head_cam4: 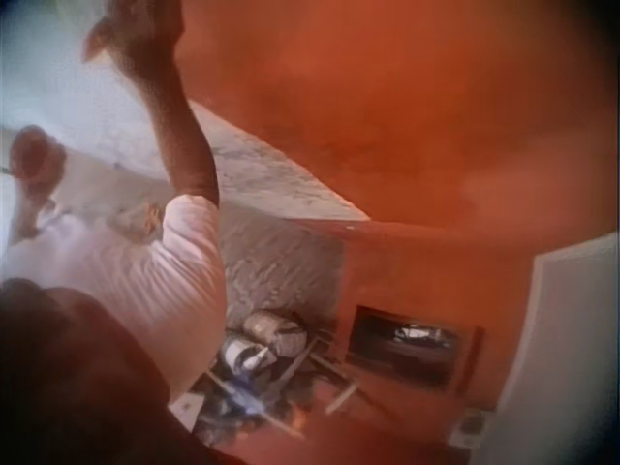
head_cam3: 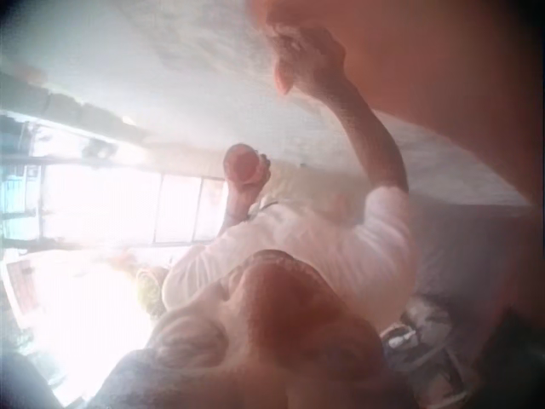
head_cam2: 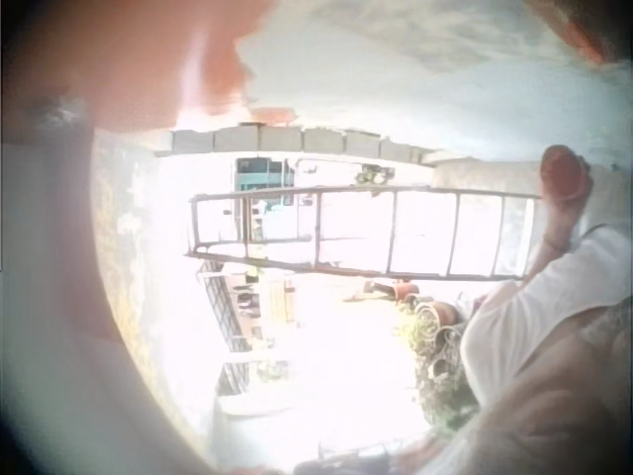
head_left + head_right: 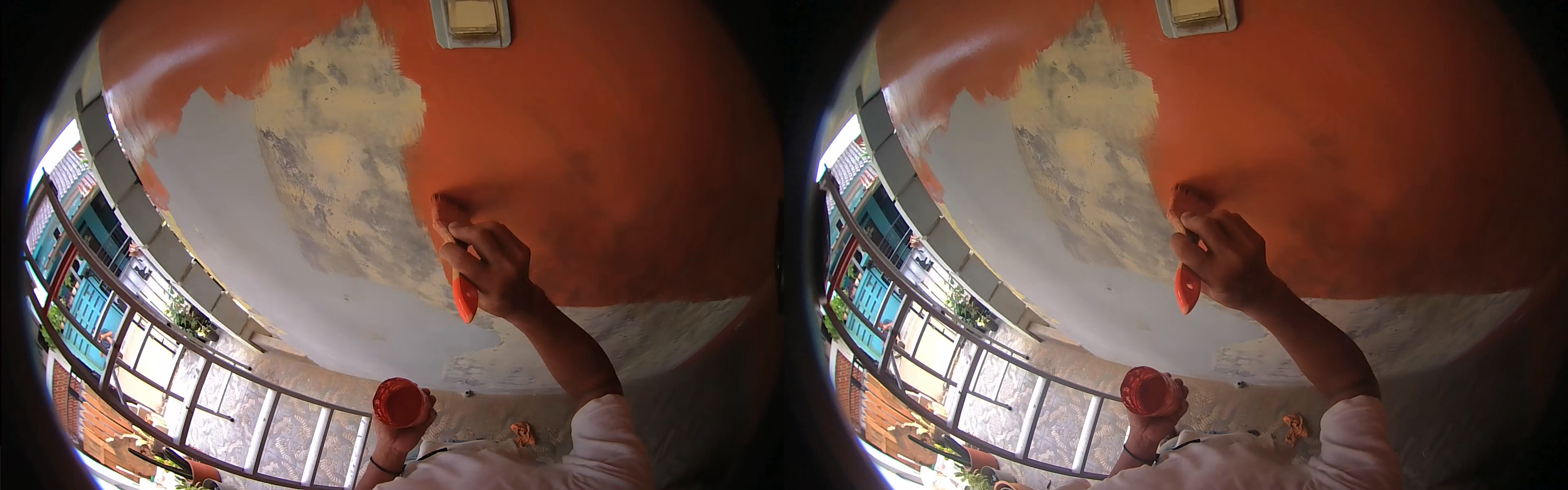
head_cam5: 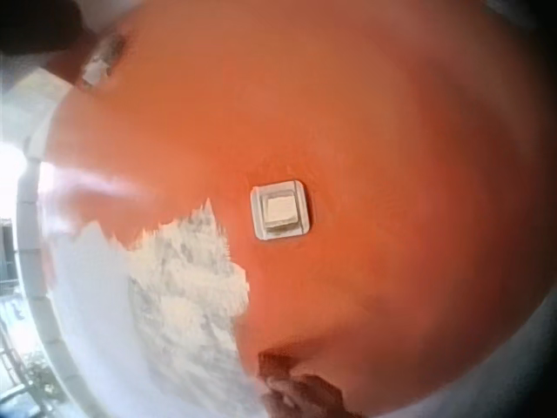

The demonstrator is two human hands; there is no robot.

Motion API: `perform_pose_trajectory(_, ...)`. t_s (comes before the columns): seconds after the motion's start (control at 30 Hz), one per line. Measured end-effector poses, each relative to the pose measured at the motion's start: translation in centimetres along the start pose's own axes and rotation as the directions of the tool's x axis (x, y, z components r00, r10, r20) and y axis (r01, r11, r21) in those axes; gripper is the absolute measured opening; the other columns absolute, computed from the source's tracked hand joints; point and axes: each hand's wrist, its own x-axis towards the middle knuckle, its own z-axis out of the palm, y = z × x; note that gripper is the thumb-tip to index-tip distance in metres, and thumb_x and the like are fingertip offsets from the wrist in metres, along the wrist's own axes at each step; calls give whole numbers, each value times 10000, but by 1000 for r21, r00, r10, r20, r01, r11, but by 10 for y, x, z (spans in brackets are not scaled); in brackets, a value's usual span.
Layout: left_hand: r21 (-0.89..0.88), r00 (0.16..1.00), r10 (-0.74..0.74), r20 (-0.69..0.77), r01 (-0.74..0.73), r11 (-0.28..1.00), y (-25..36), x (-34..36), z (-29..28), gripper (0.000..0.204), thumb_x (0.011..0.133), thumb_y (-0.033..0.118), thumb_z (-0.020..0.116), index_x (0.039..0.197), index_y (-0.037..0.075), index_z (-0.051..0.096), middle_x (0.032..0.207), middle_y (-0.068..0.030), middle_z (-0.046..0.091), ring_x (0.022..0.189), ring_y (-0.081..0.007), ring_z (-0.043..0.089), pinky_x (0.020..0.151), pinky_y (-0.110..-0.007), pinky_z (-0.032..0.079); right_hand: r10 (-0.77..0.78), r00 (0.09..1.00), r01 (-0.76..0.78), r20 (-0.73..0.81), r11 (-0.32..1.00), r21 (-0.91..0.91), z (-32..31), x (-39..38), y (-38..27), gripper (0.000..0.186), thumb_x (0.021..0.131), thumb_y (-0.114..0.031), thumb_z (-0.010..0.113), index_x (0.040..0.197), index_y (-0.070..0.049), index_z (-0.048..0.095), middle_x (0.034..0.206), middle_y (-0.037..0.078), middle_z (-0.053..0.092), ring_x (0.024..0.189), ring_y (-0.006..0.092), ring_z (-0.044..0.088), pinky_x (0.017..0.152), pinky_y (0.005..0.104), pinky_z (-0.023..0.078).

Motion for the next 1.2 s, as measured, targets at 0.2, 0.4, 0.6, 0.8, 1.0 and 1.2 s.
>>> perform_pose_trajectory(0.2,125,1000,-28,1,28,992,82,1,13,528,962,515,663,1231,64,716,1262,-171,684,1223,-353,609,925,-476,549,-437,876,357,-201,871,-338,27,146,15,162,776,-85,830,843,-130,689,1143,52,747,998,233,736,770,338,622)
perform_pose_trajectory(0.4,156,994,-93,48,85,984,157,4,13,494,1051,502,523,1287,100,689,1230,-205,724,1129,-445,675,881,-568,558,-480,873,369,-86,767,-525,60,214,60,200,799,-60,814,764,-128,629,1114,16,749,977,192,712,831,350,624)
perform_pose_trajectory(0.6,232,993,-120,-11,120,965,208,-10,16,485,1002,485,597,1214,72,735,1193,-196,710,1137,-397,640,858,-469,561,-371,914,401,168,754,-520,111,80,4,230,883,-40,783,763,-86,593,1092,107,764,1007,228,720,883,371,652)
perform_pose_trajectory(0.8,278,982,-145,-119,173,945,219,-14,16,497,1016,503,561,1257,99,721,1224,-197,709,1142,-406,636,823,-488,558,-191,862,339,469,906,-254,125,-50,-77,174,861,-72,802,828,-98,633,1120,90,746,1041,237,720,886,380,648)
perform_pose_trajectory(1.0,261,985,-160,-68,172,950,201,-18,21,538,1022,504,560,1294,63,701,1231,-193,706,1138,-396,635,798,-489,553,-5,853,-40,522,996,75,105,-26,-72,181,834,-25,834,931,-120,713,1085,52,731,952,227,728,777,359,620)
perform_pose_trajectory(1.2,233,987,-158,18,150,961,187,-11,16,538,1017,502,593,1305,59,694,1244,-183,694,1158,-368,635,802,-471,558,395,794,-567,462,755,329,53,99,18,96,919,10,807,968,-52,753,900,45,774,830,151,749,763,324,599)
